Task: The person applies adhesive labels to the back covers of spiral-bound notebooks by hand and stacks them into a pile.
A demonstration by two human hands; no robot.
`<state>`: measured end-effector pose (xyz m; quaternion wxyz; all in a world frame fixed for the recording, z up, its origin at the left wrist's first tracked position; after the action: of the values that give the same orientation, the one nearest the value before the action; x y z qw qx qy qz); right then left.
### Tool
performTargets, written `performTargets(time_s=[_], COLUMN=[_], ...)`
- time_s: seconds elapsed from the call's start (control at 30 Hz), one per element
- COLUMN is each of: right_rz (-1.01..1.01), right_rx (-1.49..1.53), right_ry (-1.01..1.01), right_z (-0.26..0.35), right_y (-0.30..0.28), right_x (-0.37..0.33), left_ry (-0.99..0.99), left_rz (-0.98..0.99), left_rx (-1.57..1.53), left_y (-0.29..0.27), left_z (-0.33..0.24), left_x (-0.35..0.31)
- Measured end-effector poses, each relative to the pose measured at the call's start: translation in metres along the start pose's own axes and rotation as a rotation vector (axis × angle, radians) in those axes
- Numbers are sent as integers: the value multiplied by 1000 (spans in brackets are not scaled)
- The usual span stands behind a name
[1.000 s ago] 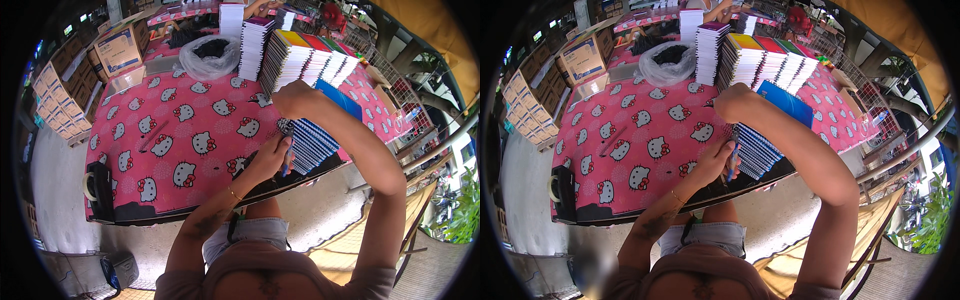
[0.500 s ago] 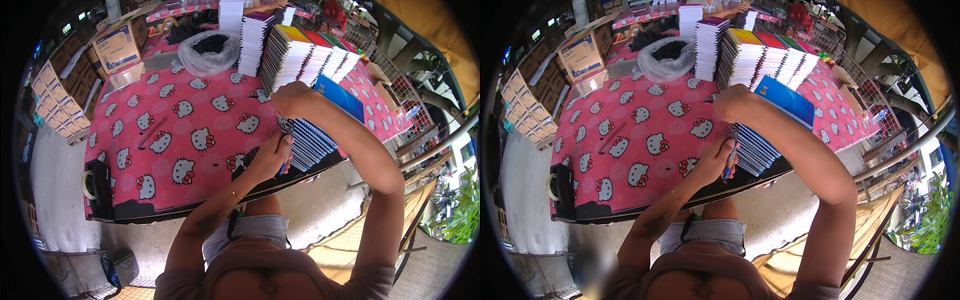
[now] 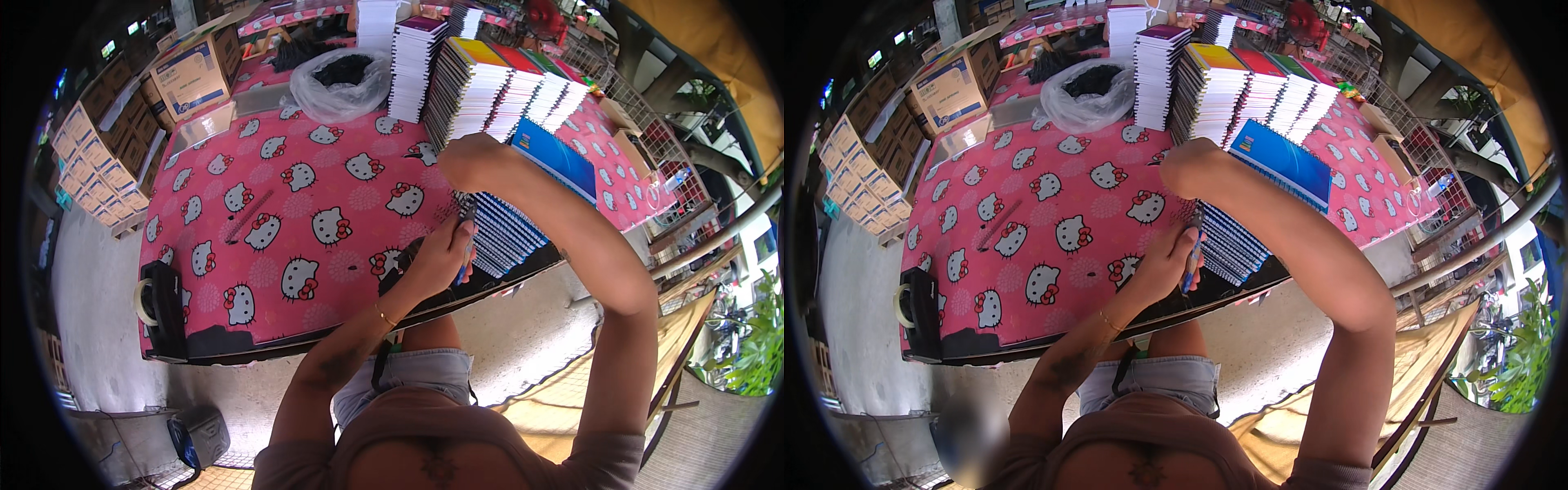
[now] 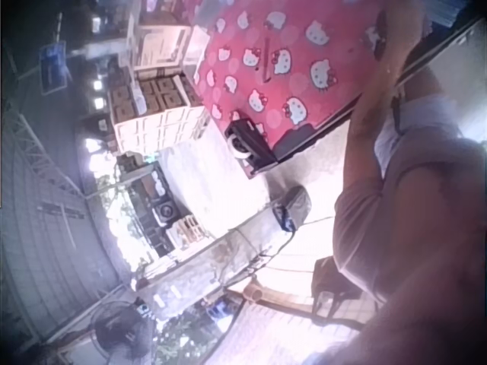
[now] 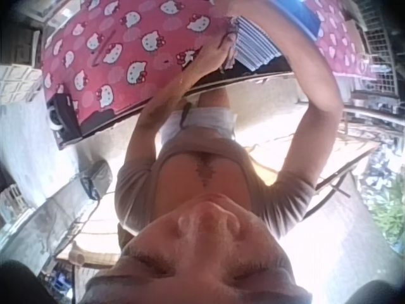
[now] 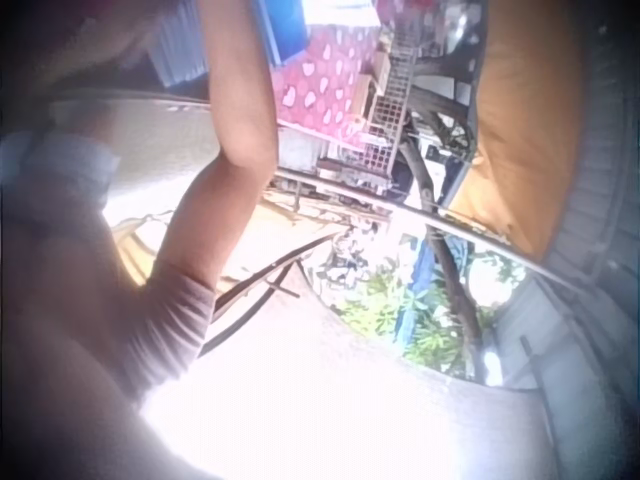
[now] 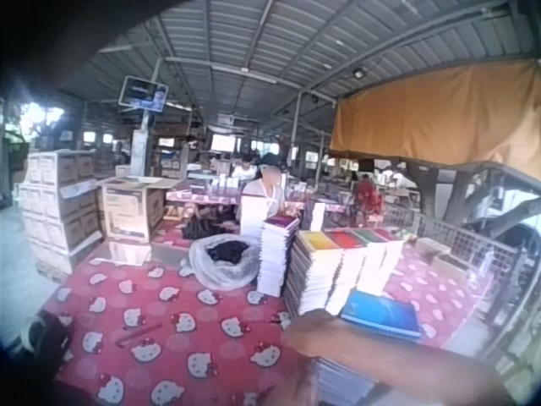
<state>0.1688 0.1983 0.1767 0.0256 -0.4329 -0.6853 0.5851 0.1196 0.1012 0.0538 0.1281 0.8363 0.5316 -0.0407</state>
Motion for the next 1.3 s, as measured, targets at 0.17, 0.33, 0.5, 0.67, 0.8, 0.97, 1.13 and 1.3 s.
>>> performTargets(time_s=[0.17,0.33,0.5,0.67,0.8,0.97,1.13,1.3], right_rz=[-7,54,27,53,21,-8,17,37], right_rx=[-61,-75,-46,3,19,12,38,-36], right_ry=[-38,-26,-14,-32,-64,-28,-24,-30], right_z=[8,6,4,12,13,8,16,19], right_y=[-3,5,7,6,7,17,15,17], right_x=[7,14,13,17,15,15,21,23], left_ry=[-68,-53,-6,-75,-49,-28,-98,-126], left_rz=[-38,-38,-18,-61,-74,-16,-27,-30], left_rx=[-166,-104,-6,-137,-110,-21,-125,-158], left_y=[-6,-8,-9,-1,-7,-8,-9,-11], left_z=[17,7,13,26,23,20,33,36], left_x=[8,12,6,-1,8,7,0,8])
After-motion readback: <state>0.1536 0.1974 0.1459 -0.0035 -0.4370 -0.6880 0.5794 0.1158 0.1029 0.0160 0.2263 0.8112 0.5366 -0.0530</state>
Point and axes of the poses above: each hand's wrist, its own x-axis towards the middle knuckle, its own y-axis out of the palm, z = x × y, the point moved 3 cm from there along x, towards the middle knuckle, and after that the axes turned 12 degrees about -y, right-handed, at the moved point
